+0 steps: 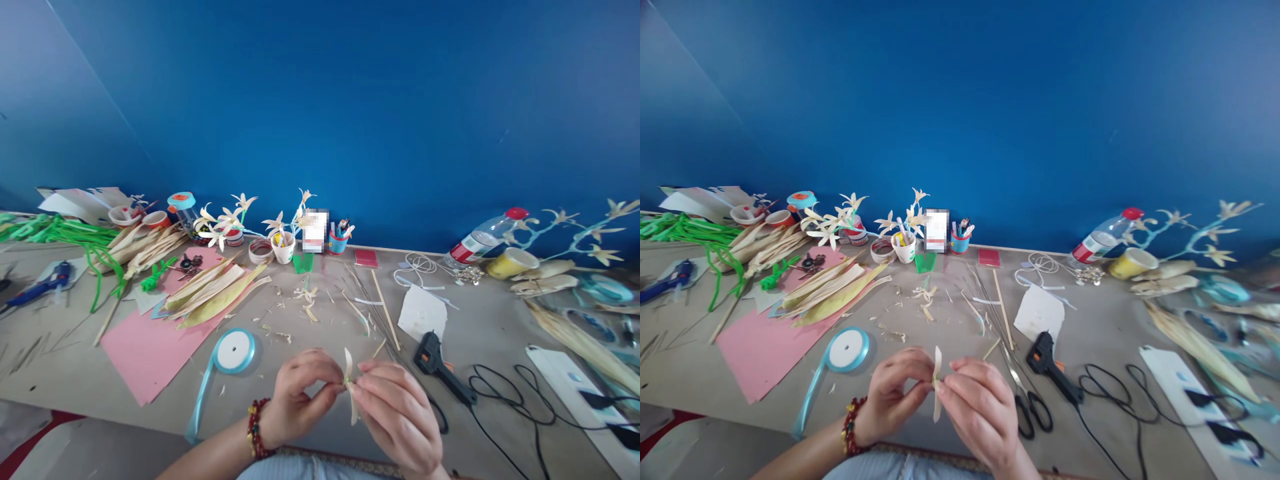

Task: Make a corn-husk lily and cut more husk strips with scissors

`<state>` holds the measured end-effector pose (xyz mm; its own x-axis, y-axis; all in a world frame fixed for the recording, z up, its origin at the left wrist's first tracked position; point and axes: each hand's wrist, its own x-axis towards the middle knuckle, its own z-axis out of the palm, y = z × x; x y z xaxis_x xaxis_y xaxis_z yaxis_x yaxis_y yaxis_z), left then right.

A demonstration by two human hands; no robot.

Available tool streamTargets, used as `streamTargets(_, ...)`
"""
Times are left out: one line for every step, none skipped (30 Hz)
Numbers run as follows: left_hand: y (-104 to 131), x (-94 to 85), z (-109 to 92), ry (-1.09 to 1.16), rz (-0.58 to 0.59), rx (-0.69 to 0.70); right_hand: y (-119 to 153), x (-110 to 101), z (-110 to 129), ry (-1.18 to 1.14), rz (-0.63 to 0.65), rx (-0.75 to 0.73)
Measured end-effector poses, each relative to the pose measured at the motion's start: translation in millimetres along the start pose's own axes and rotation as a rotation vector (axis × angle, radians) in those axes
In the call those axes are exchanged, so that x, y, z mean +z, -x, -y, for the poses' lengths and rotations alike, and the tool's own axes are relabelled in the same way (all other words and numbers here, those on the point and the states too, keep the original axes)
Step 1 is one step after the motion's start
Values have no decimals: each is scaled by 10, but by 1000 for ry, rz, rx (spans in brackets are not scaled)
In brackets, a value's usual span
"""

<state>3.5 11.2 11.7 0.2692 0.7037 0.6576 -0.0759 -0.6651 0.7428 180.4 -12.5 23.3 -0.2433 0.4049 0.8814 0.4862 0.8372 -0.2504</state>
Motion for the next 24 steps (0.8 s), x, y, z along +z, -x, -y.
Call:
streamTargets(-5,1,-2,2,1,8,-1,4,0,-7,-5,15)
streamTargets(-11,0,-5,1,4,15,-3,7,1,-12,-7,31)
streamTargets(-17,-1,-9,-2,7,19,-6,9,3,-15,-8,46)
streamTargets(-23,-2,-11,-5,8,19,-8,9,5,-13,-7,55)
streamTargets(-27,-3,-13,-7,7,16,-9,7,6,-9,-3,59)
streamTargets(-28,-2,-14,-8,6,9,-10,4,7,0,5,59)
streamTargets(-26,0,-14,-8,2,-1,-9,0,6,11,11,56)
streamTargets(-22,4,-12,-8,-2,-13,-7,-4,4,23,19,53)
streamTargets(-15,9,-10,-7,-7,-25,-5,-7,1,36,26,48)
streamTargets(-7,15,-8,-4,-11,-39,-3,-9,-4,49,31,42)
streamTargets(1,21,-6,-1,-15,-55,-2,-10,-8,60,33,35)
streamTargets(9,28,-4,3,-21,-71,-1,-9,-13,67,30,26)
streamTargets(15,33,-2,8,-25,-84,-1,-6,-17,71,26,19)
streamTargets(20,38,0,14,-27,-95,-1,-1,-21,73,22,13)
streamTargets(23,41,2,20,-30,-102,0,4,-24,70,17,9)
streamTargets(25,43,4,26,-32,-105,3,10,-27,62,15,9)
streamTargets(26,43,9,34,-33,-106,9,17,-30,50,15,17)
streamTargets(28,41,15,42,-35,-107,18,24,-34,36,12,33)
streamTargets(30,38,23,48,-40,-109,31,30,-39,20,5,54)
streamTargets(34,33,33,52,-47,-110,48,36,-45,5,-6,81)
streamTargets(39,27,44,52,-51,-111,66,42,-50,-7,-18,116)
streamTargets(45,20,56,51,-52,-108,84,48,-55,-18,-28,157)
streamTargets(50,13,66,48,-50,-101,100,54,-57,-30,-35,203)
streamTargets(55,7,76,45,-43,-88,112,60,-58,-49,-35,249)
